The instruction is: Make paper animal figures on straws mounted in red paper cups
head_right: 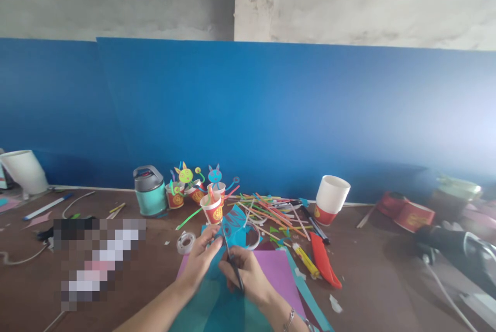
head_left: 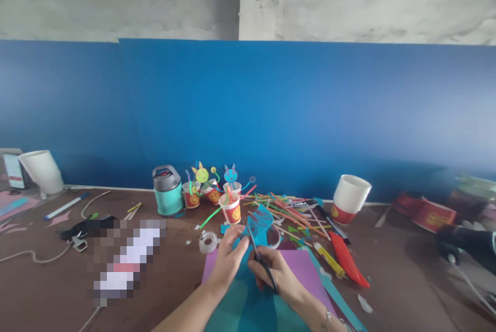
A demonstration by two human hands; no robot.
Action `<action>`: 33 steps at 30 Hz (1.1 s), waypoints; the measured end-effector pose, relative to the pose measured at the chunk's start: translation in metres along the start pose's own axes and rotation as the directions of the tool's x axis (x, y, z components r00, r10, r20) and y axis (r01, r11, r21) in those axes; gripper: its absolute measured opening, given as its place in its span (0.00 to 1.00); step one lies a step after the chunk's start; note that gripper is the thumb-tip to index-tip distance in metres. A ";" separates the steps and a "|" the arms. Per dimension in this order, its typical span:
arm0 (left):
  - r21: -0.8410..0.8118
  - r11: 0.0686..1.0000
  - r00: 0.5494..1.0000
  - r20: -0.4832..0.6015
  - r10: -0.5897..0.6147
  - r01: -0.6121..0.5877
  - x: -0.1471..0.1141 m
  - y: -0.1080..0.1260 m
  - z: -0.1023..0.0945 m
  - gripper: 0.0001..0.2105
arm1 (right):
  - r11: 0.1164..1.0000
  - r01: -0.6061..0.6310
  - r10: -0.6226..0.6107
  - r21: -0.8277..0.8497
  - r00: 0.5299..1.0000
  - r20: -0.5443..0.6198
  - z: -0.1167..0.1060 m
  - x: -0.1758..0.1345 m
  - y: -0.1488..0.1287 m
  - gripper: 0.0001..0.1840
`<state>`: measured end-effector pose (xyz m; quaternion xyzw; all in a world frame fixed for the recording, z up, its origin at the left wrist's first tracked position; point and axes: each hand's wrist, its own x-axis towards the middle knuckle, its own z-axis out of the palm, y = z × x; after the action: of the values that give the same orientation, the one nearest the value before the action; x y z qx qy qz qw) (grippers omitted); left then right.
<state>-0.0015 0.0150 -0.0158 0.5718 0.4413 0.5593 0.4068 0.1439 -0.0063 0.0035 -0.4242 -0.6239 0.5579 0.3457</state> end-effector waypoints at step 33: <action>-0.025 0.999 0.999 0.018 0.044 -0.044 0.002 0.007 -0.001 0.11 | 1.000 -0.004 0.004 0.007 1.000 -0.003 -0.002 -0.001 -0.002 0.22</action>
<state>-0.0026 0.0145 -0.0084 0.5815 0.4179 0.5681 0.4055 0.1455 -0.0068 0.0059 -0.4251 -0.6206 0.5602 0.3469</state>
